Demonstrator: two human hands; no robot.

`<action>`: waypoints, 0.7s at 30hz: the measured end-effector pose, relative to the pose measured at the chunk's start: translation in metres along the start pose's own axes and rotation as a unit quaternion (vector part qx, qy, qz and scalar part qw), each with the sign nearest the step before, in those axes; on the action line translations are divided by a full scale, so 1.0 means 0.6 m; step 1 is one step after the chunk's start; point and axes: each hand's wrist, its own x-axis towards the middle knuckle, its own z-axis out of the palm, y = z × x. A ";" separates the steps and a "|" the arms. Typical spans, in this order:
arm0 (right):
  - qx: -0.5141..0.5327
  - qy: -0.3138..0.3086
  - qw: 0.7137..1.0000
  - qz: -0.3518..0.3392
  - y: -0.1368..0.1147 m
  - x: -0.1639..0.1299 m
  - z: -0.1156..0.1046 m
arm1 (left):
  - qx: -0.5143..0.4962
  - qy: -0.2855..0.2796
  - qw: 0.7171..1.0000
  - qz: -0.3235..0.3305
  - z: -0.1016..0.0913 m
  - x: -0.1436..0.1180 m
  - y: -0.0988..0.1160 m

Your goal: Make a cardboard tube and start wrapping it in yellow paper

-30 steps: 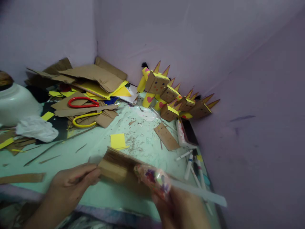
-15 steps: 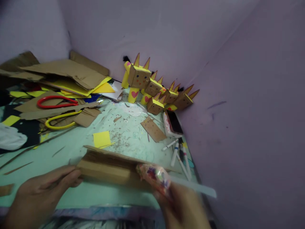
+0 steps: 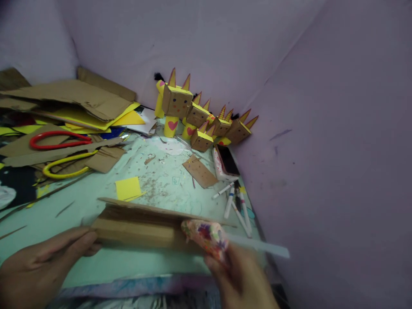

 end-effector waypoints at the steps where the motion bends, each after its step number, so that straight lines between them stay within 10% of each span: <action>1: -0.005 0.003 1.000 -0.002 0.001 0.000 -0.001 | 0.002 0.001 1.000 0.001 -0.001 0.001 -0.001; 21: 0.062 0.030 0.990 0.119 0.073 -0.033 -0.037 | 0.116 -0.004 0.992 0.041 -0.018 0.026 -0.069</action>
